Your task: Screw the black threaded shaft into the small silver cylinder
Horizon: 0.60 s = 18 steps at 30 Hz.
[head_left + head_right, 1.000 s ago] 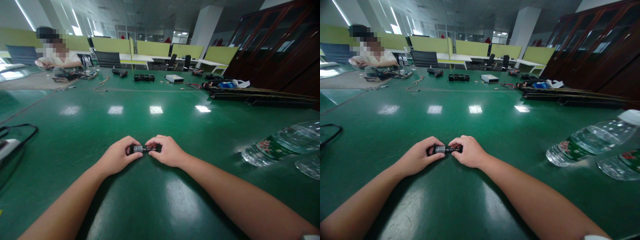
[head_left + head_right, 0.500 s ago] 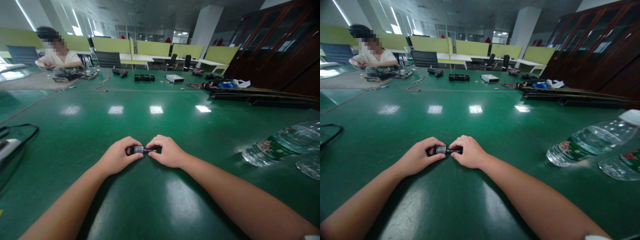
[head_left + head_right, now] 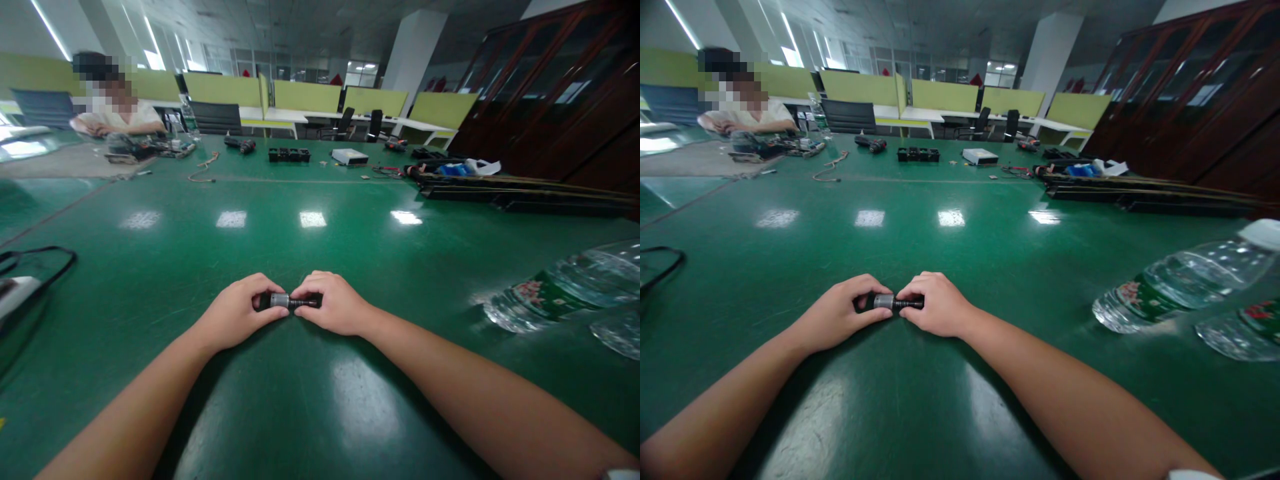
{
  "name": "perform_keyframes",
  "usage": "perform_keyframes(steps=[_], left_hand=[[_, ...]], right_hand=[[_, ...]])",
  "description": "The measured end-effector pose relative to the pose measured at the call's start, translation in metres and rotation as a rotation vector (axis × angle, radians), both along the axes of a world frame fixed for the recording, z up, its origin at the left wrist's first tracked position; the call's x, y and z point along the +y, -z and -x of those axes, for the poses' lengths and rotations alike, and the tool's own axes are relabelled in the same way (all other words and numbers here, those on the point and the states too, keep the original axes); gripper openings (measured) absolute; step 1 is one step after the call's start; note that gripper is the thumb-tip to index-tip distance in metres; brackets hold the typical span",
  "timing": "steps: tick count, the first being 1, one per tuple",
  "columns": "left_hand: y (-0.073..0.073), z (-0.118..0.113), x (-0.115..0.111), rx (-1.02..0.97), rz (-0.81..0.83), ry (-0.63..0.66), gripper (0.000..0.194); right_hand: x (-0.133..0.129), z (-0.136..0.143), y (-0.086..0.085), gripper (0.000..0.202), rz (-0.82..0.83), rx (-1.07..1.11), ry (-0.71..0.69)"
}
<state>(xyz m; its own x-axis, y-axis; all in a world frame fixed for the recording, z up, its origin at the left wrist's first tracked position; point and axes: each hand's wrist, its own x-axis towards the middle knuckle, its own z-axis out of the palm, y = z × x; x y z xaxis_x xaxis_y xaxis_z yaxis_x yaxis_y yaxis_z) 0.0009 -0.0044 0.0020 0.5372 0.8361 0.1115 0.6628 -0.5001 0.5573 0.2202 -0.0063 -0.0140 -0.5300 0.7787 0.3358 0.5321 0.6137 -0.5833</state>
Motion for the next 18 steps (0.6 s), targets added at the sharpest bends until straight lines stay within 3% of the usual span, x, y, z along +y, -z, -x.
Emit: perform_keyframes(steps=[18], left_hand=[[0.0001,0.0000,0.0014,-0.010,0.003,0.002,0.028]], right_hand=[[-0.0010,-0.0017,-0.0028,0.013,0.033,0.005,0.023]])
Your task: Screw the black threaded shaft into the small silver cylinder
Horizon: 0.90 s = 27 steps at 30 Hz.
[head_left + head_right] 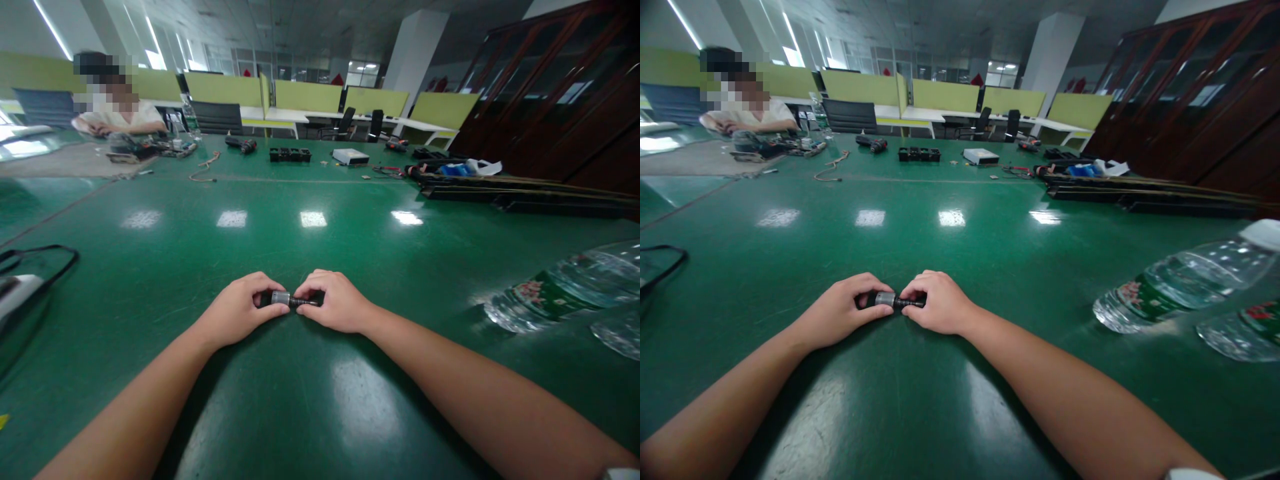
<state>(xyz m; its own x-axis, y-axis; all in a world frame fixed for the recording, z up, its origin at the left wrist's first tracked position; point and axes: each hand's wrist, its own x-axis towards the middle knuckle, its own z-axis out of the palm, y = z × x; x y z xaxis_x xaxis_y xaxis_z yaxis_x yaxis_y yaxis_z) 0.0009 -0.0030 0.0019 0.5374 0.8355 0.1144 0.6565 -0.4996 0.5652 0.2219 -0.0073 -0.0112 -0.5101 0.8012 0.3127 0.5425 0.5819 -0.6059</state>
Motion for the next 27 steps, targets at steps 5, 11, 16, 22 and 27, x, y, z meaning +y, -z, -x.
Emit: perform_keyframes(steps=[5,11,16,22,27], left_hand=[[-0.0005,-0.0008,-0.0003,-0.014,0.011,-0.007,0.028],[0.0005,-0.0006,-0.0001,0.001,0.006,-0.007,0.029],[0.0005,-0.0004,-0.0008,0.002,0.006,-0.007,0.028],[0.0004,-0.0007,-0.0003,-0.011,-0.009,-0.008,0.029],[0.0016,-0.0003,0.0004,-0.001,-0.007,-0.009,0.030]], right_hand=[[-0.0002,0.0001,0.0012,0.012,-0.006,0.014,-0.007],[0.0002,0.0000,0.0017,0.013,-0.002,0.006,0.001],[0.0000,0.0003,0.0023,0.012,-0.001,0.005,0.002],[-0.0001,0.0005,0.0016,0.009,0.000,-0.003,0.016],[-0.0002,0.0005,0.0009,0.009,0.004,-0.001,0.019]])
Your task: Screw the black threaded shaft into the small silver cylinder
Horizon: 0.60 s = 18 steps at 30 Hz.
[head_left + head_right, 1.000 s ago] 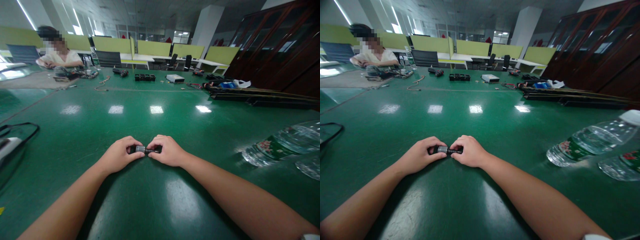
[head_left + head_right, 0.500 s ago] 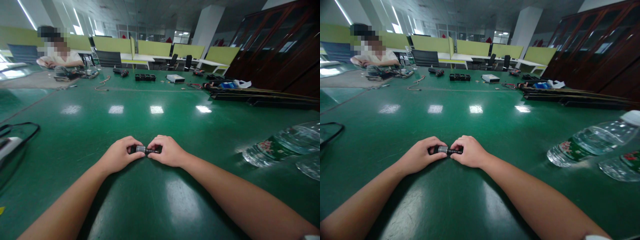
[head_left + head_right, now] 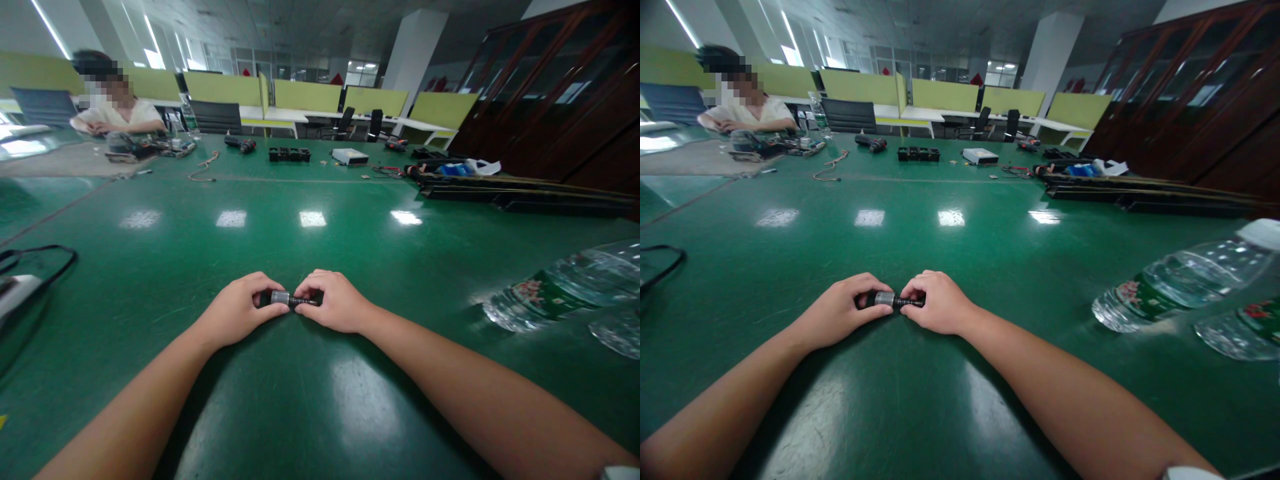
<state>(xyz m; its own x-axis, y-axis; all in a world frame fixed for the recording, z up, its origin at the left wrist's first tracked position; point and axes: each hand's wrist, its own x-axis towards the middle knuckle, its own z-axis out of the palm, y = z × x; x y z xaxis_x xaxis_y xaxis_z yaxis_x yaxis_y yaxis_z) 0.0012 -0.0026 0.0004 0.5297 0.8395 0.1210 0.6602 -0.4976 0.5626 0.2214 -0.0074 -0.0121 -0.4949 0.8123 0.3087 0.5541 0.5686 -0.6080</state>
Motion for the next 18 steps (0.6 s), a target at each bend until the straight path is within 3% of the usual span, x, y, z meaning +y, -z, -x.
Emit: perform_keyframes(steps=[18], left_hand=[[-0.0006,0.0001,-0.0004,0.013,0.012,0.000,0.029]], right_hand=[[-0.0002,0.0001,-0.0001,0.010,0.013,0.000,-0.004]])
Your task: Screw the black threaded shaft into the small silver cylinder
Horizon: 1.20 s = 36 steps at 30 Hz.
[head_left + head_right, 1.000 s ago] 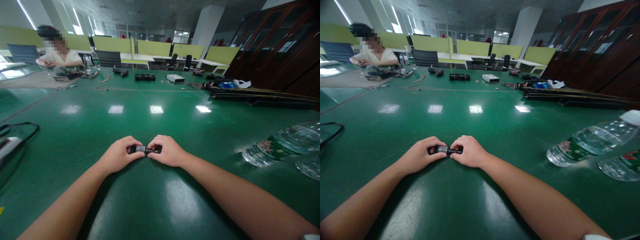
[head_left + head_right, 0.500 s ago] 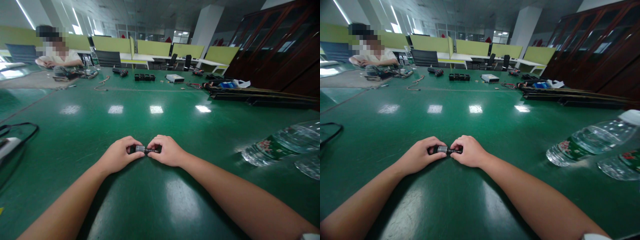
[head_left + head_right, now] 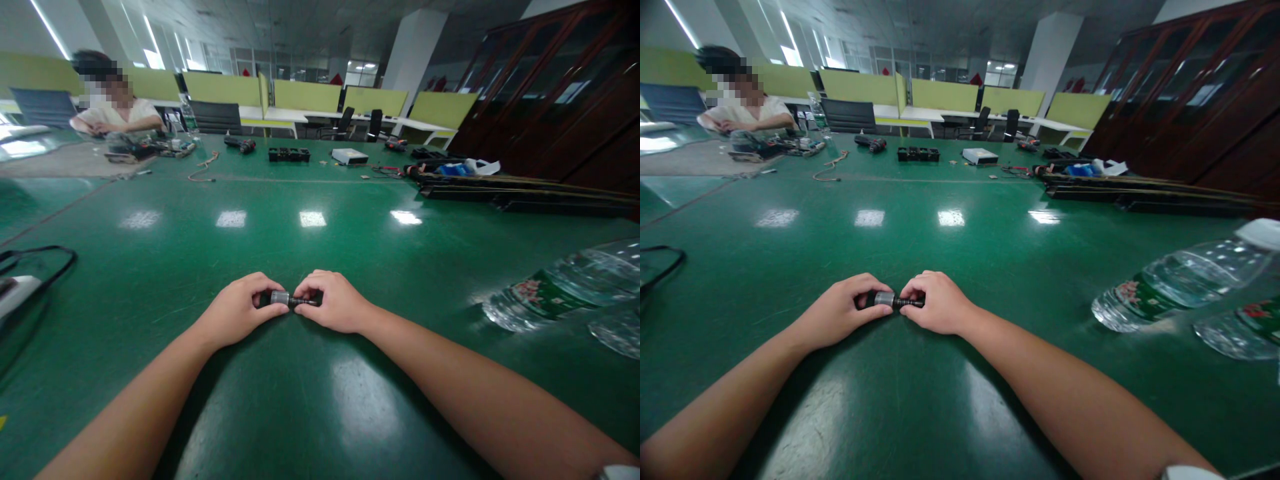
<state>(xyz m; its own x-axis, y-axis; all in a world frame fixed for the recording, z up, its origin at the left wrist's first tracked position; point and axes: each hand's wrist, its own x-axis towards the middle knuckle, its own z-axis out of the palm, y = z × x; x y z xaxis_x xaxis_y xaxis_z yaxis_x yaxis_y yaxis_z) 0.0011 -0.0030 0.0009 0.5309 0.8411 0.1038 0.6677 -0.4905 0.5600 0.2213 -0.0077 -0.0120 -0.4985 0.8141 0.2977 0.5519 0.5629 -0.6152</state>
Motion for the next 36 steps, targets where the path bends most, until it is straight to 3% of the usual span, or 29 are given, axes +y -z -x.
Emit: perform_keyframes(steps=[36], left_hand=[[0.0008,-0.0008,0.0009,0.000,0.010,-0.009,0.029]], right_hand=[[0.0004,-0.0002,0.0010,0.011,-0.006,0.012,-0.001]])
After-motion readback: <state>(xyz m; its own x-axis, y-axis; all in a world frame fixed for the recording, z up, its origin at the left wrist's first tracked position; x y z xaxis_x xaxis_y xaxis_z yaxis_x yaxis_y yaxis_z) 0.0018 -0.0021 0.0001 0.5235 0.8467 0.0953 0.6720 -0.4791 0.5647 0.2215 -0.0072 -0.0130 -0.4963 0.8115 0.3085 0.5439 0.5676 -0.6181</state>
